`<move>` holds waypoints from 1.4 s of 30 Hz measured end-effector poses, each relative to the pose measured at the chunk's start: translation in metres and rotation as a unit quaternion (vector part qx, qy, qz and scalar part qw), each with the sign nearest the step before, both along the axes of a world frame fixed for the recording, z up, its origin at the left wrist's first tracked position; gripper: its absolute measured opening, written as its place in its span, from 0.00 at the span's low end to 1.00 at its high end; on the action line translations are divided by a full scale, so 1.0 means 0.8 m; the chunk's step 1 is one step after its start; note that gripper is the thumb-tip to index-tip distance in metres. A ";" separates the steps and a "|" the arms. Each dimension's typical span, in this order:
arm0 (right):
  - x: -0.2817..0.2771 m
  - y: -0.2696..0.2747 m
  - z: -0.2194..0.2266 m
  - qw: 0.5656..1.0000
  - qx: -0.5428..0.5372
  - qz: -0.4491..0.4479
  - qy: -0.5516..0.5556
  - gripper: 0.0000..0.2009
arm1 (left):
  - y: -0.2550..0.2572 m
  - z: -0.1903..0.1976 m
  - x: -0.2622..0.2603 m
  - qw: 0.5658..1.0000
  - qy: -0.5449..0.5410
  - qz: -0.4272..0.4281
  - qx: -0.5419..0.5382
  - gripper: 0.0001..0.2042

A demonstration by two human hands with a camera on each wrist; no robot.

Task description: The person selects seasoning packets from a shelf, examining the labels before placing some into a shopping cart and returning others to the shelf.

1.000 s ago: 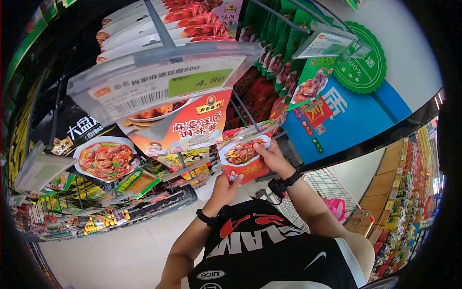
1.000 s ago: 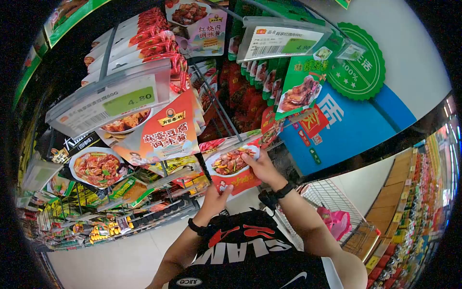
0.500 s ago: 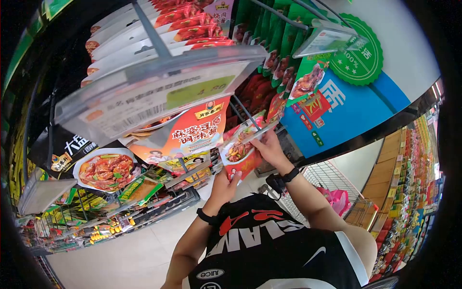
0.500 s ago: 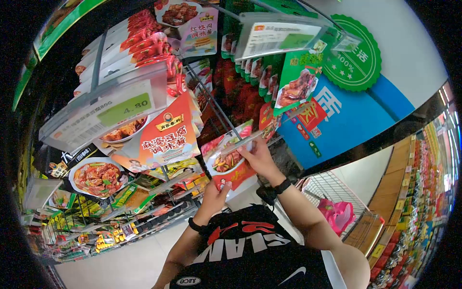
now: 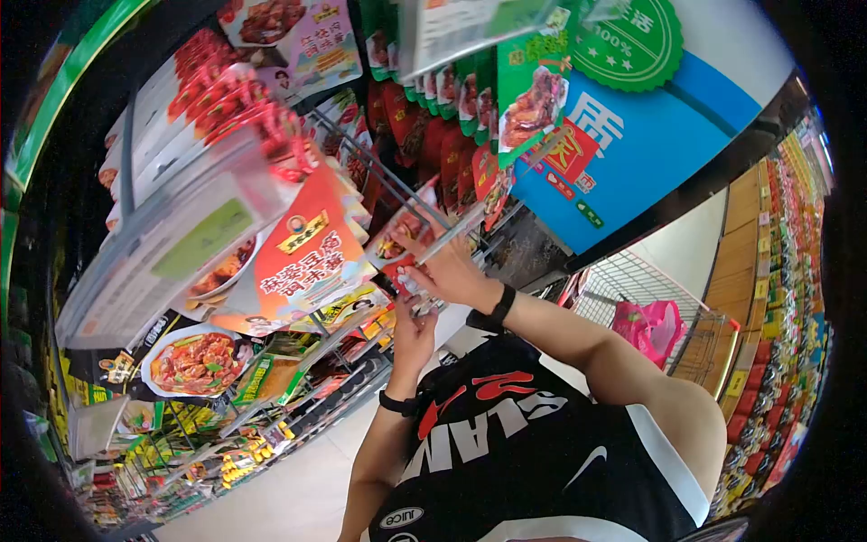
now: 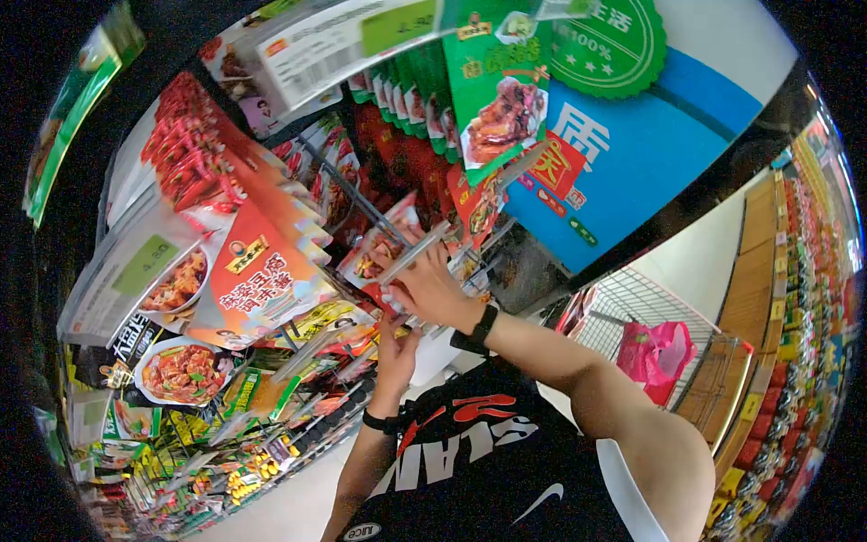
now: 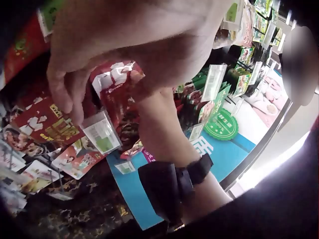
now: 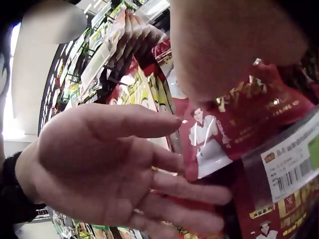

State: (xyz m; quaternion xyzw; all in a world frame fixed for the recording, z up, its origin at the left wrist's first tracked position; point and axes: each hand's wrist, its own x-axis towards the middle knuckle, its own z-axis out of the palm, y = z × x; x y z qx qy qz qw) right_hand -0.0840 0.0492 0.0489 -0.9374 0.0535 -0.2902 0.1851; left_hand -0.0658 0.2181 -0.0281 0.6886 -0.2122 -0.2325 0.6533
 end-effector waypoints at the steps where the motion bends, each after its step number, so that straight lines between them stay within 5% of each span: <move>1: 0.008 -0.004 0.002 1.000 0.010 0.008 0.003 0.31 | 0.006 -0.005 -0.001 0.999 -0.015 -0.022 0.038 0.28; 5: 0.032 -0.016 0.018 0.993 0.037 0.085 -0.069 0.34 | 0.037 -0.016 -0.003 0.982 0.012 -0.156 0.107 0.24; 7: 0.048 -0.012 0.022 0.996 0.011 0.053 -0.074 0.36 | 0.047 -0.008 -0.003 0.961 0.031 -0.257 0.101 0.20; 18: 0.129 -0.013 0.044 0.995 -0.005 -0.046 -0.091 0.36 | 0.050 0.042 -0.040 0.940 -0.063 -0.286 0.177 0.16; 25: 0.120 -0.017 0.029 1.000 0.014 -0.024 0.008 0.42 | 0.024 0.065 -0.073 0.916 -0.100 -0.321 0.220 0.17; 26: 0.110 -0.016 0.023 1.000 0.013 -0.016 -0.016 0.36 | 0.019 0.065 -0.079 0.913 -0.102 -0.330 0.218 0.17; 33: -0.060 -0.054 -0.008 0.990 0.080 0.116 0.005 0.13 | -0.027 0.064 -0.133 0.882 -0.123 -0.391 0.235 0.19; 37: -0.218 -0.103 -0.042 0.923 0.279 0.246 0.099 0.14 | -0.059 0.048 -0.159 0.869 -0.102 -0.427 0.229 0.18; 42: -0.403 -0.182 -0.124 0.897 0.347 0.019 0.274 0.15 | -0.102 0.041 -0.198 0.837 -0.118 -0.485 0.226 0.17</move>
